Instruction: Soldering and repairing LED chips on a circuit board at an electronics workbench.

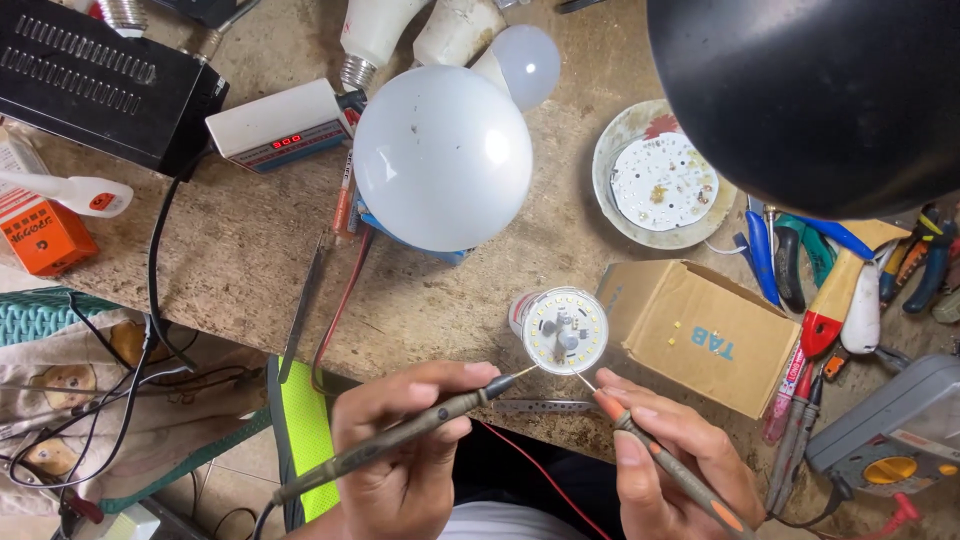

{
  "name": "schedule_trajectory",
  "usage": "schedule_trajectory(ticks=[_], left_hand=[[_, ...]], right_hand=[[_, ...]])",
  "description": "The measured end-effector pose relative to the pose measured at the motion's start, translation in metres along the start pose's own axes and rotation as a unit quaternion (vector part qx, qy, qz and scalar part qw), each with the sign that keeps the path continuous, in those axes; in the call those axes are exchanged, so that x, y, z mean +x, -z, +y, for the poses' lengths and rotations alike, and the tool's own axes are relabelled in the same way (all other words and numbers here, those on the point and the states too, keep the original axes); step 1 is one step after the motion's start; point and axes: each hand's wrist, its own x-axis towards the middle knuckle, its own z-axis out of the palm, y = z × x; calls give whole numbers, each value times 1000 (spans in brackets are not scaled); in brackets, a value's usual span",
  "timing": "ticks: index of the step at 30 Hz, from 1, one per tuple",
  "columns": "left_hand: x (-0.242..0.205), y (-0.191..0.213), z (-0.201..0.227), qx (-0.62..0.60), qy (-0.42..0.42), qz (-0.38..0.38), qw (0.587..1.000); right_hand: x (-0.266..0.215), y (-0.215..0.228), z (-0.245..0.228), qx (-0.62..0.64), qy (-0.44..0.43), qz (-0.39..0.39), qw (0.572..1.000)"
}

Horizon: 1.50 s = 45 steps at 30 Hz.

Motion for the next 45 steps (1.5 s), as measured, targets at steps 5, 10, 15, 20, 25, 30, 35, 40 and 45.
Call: schedule_trajectory(ticks=[5,10,15,20,25,30,35,40,45], left_hand=[[15,2,3,116,-4,-70,991],[24,1,5,108,-20,-147,983],[25,-1,2,93,-13,-145,985],[26,-1,4,87,12,-149,985],[24,-1,1,71,26,-144,987],[23,-2,0,64,28,-139,988],[23,-2,-2,46,28,-130,990],[23,-1,-1,64,35,-134,988],[23,-1,-1,66,39,-135,988]], right_hand=[[1,2,13,39,23,-32,998],[2,3,5,3,59,-37,998],[5,4,18,-4,95,-47,994],[9,2,12,-12,92,-56,994],[9,0,12,-13,104,-52,993],[8,0,15,-14,110,-53,992],[7,2,15,-12,104,-59,993],[8,2,13,-27,101,-63,993],[10,2,10,-29,102,-68,992]])
